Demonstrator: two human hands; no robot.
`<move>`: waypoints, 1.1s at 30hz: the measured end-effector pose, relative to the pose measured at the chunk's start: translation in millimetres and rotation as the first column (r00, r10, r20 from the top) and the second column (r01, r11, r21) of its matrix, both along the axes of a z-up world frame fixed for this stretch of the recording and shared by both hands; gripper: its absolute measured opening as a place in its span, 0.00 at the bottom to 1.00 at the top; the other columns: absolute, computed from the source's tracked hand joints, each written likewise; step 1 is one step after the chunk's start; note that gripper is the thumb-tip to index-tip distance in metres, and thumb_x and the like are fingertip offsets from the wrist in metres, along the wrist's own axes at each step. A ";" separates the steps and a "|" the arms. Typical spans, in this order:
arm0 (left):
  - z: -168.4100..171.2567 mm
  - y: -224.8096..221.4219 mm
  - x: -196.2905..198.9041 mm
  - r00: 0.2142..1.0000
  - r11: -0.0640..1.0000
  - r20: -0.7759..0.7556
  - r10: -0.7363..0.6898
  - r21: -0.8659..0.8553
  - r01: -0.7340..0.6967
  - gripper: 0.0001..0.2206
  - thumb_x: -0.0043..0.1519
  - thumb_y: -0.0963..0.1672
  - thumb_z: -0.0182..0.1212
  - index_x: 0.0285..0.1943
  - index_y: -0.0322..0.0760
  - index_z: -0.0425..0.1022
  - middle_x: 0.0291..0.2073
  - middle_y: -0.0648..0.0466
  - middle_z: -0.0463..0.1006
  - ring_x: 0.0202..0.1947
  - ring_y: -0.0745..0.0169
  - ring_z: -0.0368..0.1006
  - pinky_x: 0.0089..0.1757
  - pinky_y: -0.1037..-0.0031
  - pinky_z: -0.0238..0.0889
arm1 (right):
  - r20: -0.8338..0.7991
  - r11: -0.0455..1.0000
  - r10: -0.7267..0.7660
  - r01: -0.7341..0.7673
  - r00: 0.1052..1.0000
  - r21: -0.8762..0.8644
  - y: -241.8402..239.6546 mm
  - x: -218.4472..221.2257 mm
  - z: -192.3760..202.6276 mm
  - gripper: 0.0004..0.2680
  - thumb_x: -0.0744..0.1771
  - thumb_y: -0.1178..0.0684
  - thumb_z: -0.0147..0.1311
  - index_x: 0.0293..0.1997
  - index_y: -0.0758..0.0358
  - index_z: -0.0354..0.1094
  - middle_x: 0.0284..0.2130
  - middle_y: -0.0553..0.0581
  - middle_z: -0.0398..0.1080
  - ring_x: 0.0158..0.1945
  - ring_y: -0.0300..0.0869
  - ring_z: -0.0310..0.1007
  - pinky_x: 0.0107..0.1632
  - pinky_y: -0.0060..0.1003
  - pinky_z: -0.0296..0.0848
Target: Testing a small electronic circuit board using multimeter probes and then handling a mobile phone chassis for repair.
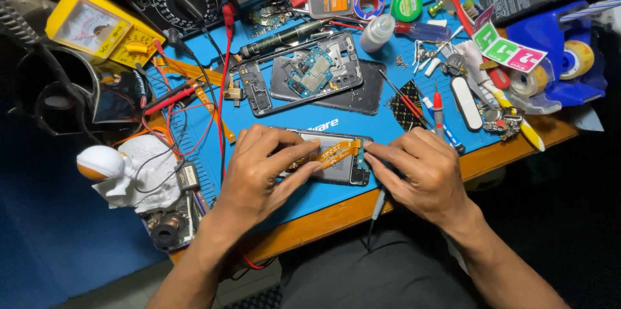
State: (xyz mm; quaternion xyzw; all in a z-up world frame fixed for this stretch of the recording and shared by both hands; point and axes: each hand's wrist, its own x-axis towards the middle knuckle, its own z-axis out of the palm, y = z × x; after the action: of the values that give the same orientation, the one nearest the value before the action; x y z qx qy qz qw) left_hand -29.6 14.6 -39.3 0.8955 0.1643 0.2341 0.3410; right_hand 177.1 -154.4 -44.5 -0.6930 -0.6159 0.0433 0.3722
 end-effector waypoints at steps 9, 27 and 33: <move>11.9 -23.9 16.4 0.990 0.936 -0.136 -0.041 0.341 0.085 0.09 0.68 0.47 0.59 0.54 0.46 0.79 0.45 0.51 0.74 0.45 0.51 0.66 0.43 0.65 0.59 | 0.110 0.999 -0.048 0.046 0.993 0.021 -5.7 2.7 -4.9 0.06 0.66 0.53 0.64 0.47 0.56 0.80 0.31 0.51 0.69 0.34 0.47 0.66 0.42 0.43 0.67; 19.6 -17.6 24.0 0.933 0.846 -0.330 -0.144 0.449 0.290 0.15 0.68 0.41 0.56 0.64 0.40 0.69 0.48 0.46 0.69 0.41 0.47 0.63 0.38 0.59 0.57 | 0.287 0.995 0.077 -0.057 0.955 -0.078 -11.3 7.6 -3.6 0.10 0.67 0.53 0.65 0.53 0.47 0.77 0.41 0.48 0.74 0.43 0.49 0.65 0.44 0.46 0.50; 19.7 -19.3 24.9 0.935 0.863 -0.324 -0.143 0.421 0.278 0.15 0.68 0.40 0.53 0.63 0.40 0.69 0.47 0.46 0.68 0.40 0.46 0.62 0.38 0.57 0.57 | 0.319 0.991 0.115 -0.087 0.941 -0.100 -12.2 6.7 3.4 0.10 0.68 0.52 0.61 0.56 0.50 0.75 0.42 0.50 0.73 0.44 0.50 0.65 0.45 0.48 0.51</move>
State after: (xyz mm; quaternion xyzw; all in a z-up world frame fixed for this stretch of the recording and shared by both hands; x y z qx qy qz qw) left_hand -4.7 -4.7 -19.6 0.9872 0.0512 0.0972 0.1156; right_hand 183.8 -166.5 -41.1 -0.6734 -0.7009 -0.0260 0.2337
